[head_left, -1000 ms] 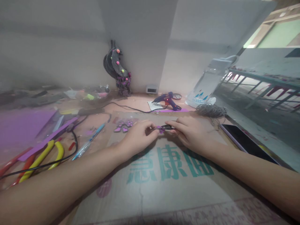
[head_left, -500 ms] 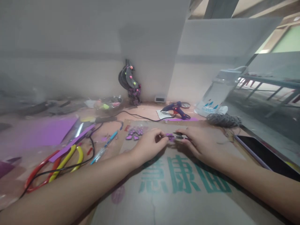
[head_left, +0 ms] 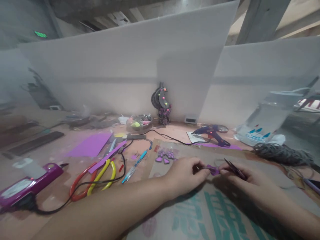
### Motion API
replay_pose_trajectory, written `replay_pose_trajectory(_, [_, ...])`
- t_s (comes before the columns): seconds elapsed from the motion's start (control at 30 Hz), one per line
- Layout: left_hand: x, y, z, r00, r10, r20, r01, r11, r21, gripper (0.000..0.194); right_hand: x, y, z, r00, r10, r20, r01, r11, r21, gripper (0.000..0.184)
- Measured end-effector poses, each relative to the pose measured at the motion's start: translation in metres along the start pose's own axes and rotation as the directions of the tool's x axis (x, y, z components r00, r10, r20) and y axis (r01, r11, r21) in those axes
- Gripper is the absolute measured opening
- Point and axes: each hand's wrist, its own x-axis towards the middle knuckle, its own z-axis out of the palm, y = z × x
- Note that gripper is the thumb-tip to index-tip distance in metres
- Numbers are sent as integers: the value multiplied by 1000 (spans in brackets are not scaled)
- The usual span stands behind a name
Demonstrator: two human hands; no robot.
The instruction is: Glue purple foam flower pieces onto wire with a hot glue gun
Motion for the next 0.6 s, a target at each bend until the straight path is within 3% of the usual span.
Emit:
replay_pose_trajectory(0.2, [-1,-3,2,1000,-12,24,13,999,-47,29,-2,3,3,998,-70,8,70,997,-39,32])
replay_pose_trajectory(0.37, [-2,-2,2,999,-1,49,8,988,-153,54,-1,-2,3,982,-180,-53,168,970,-178,29])
replay_pose_trajectory(0.6, [-1,1,-2,999,3,44,3,990,-142,38,-4,-15,2,929,-348,-126,277,879,-388,23])
